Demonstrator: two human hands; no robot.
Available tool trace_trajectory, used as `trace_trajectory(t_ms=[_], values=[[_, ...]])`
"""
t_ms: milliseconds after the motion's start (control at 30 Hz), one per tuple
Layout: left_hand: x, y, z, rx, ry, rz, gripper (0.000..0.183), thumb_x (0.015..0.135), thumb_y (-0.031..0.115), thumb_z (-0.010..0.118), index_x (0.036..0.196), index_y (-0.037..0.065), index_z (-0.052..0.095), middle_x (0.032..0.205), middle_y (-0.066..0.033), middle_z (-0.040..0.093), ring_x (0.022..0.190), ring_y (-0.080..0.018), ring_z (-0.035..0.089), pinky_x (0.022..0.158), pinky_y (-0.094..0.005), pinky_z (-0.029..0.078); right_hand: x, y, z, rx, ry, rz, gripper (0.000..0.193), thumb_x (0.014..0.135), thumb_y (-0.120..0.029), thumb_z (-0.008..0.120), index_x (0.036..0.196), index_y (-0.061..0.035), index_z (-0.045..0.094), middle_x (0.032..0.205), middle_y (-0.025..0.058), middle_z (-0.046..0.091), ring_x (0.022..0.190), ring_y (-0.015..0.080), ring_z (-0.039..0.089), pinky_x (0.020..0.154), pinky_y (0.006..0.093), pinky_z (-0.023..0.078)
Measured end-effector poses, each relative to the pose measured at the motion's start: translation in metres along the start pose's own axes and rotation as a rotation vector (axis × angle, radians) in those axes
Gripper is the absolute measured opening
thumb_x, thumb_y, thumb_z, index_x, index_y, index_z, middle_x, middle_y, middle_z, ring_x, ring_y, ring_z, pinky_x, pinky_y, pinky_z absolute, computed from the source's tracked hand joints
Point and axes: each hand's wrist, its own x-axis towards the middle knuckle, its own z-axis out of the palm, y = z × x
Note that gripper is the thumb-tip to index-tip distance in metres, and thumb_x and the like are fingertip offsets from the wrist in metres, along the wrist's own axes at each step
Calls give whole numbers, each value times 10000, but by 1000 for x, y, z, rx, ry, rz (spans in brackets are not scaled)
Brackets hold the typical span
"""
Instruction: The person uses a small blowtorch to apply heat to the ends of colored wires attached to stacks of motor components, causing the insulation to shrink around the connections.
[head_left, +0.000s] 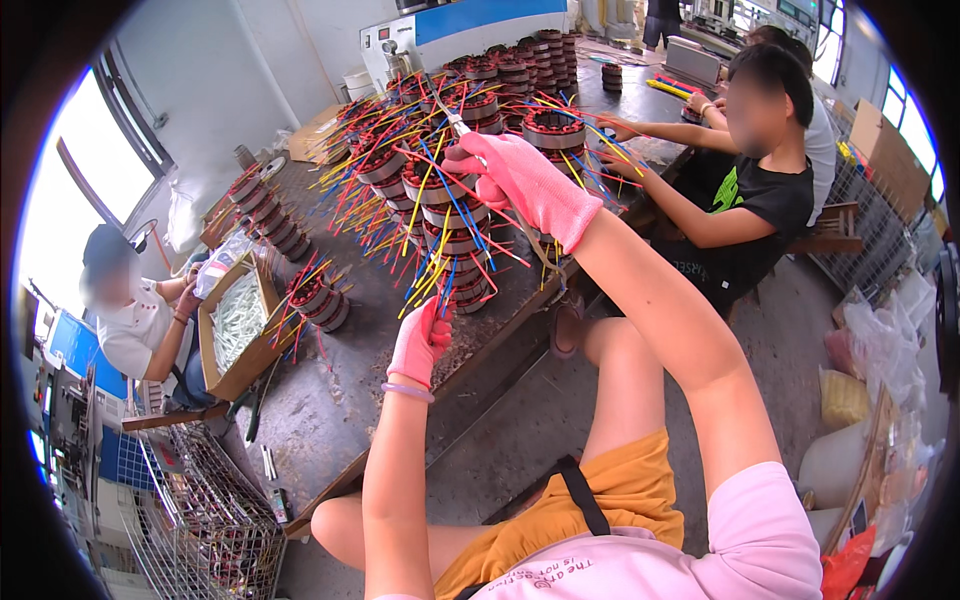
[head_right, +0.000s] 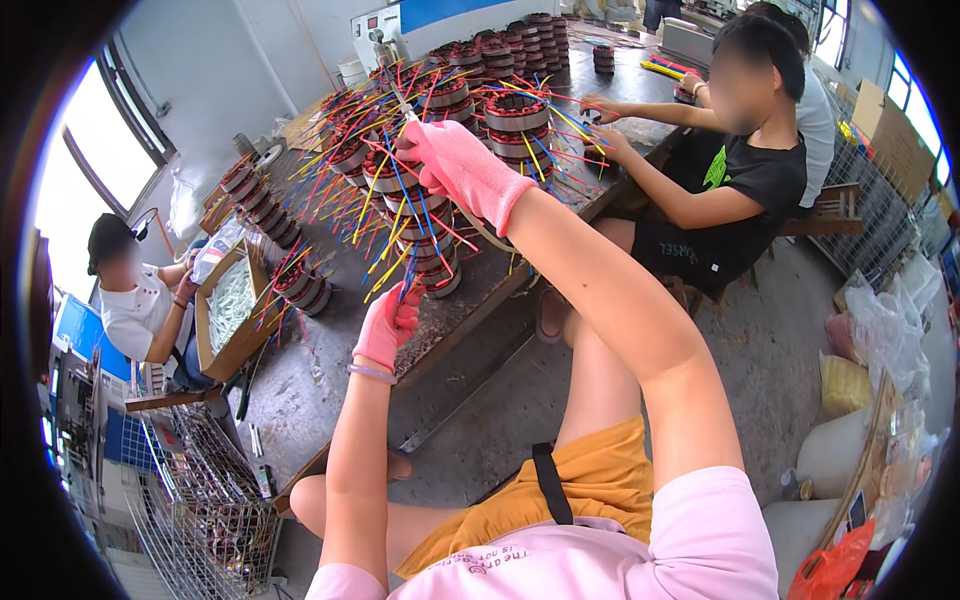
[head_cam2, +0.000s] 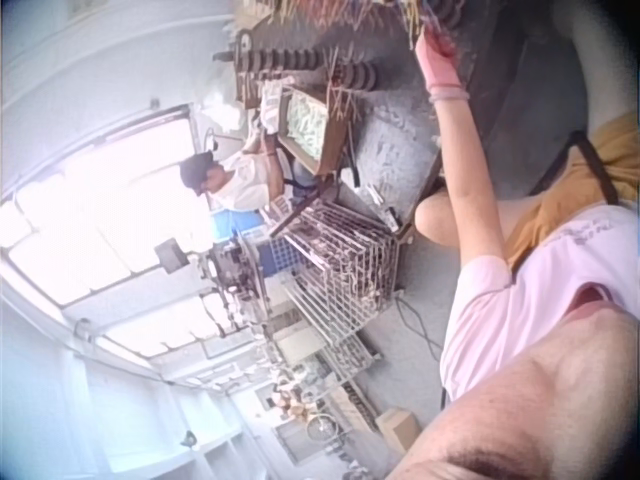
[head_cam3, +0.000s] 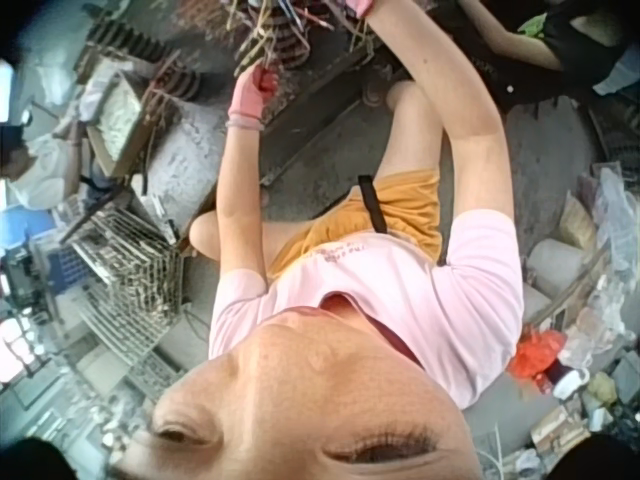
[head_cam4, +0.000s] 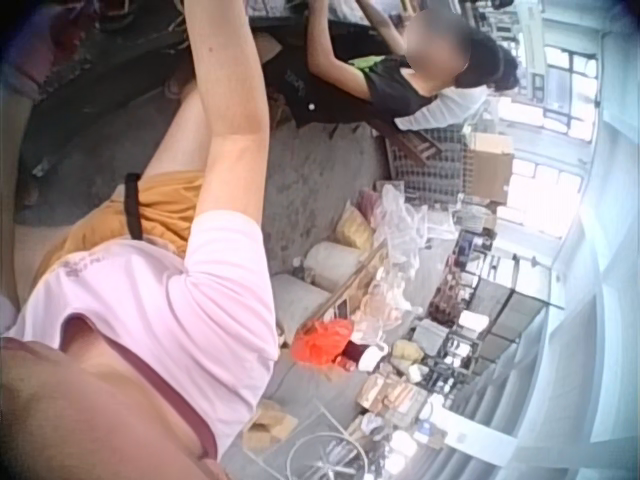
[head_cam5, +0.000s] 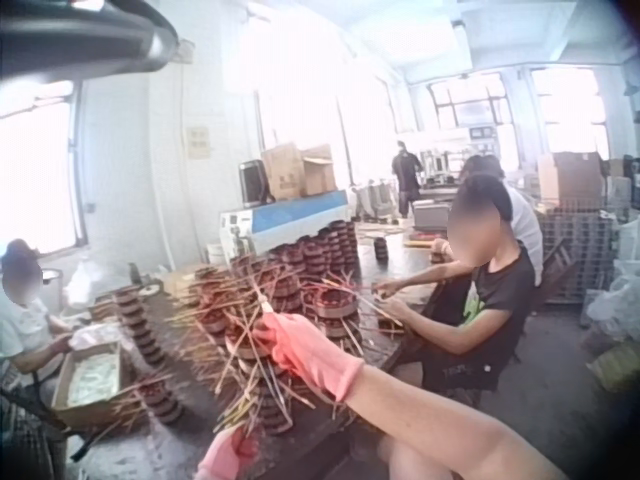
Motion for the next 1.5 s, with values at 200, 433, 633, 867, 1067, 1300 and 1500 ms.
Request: trace_trajectory(t_ms=[200, 433, 633, 867, 1067, 1300, 1500], values=[[-3, 4, -22, -21, -76, -34, 283, 1007, 294, 543, 1027, 27, 634, 665, 38, 499, 446, -34, 339, 367, -186, 246, -5, -5, 7, 23, -67, 40, 360, 969, -286, 505, 1092, 39, 598, 1067, 150, 687, 445, 34, 318, 445, 238, 279], [-24, 7, -44, 16, -99, -31, 324, 1013, 300, 531, 1099, -3, 611, 659, 62, 483, 451, -22, 343, 367, -180, 248, -8, -7, 24, 59, -123, 73, 319, 962, -279, 528, 1023, 25, 601, 956, 128, 696, 526, 118, 474, 495, 267, 390], [-56, 11, -54, 56, -51, -9, 310, 1014, 277, 518, 1075, -17, 594, 614, 81, 452, 418, -22, 333, 355, -186, 249, -18, -10, 52, 5, -93, 121, 311, 959, -212, 489, 1106, 43, 589, 1109, 172, 686, 461, 27, 313, 429, 239, 250], [-81, 19, -95, 37, -46, 11, 306, 1019, 256, 497, 1083, -26, 596, 605, 77, 476, 402, -27, 333, 345, -194, 252, -12, 9, 91, 149, -237, 106, 318, 962, -250, 543, 1105, 33, 574, 1107, 152, 663, 474, 61, 400, 450, 216, 359], [-116, 19, -127, 49, -38, 118, 260, 1002, 259, 538, 1016, 11, 614, 633, 67, 456, 459, -28, 335, 387, -196, 233, -20, 5, 137, 215, -207, 168, 243, 965, -267, 524, 935, -47, 621, 739, 22, 597, 446, 81, 390, 411, 262, 282], [-160, 20, -158, 113, 217, 250, 334, 1013, 273, 477, 1099, -10, 634, 654, 96, 450, 471, -26, 322, 404, -192, 236, -20, 15, 175, 42, -305, 91, 357, 971, -294, 484, 1018, 36, 615, 835, 143, 657, 473, 100, 447, 447, 273, 346], [-177, 38, -184, 88, 209, 158, 361, 1036, 236, 416, 1198, -39, 585, 593, 89, 390, 417, -31, 310, 371, -197, 230, -14, 23, 200, 145, -339, 141, 360, 979, -311, 514, 1023, 38, 592, 872, 155, 654, 487, 109, 440, 455, 285, 343]])
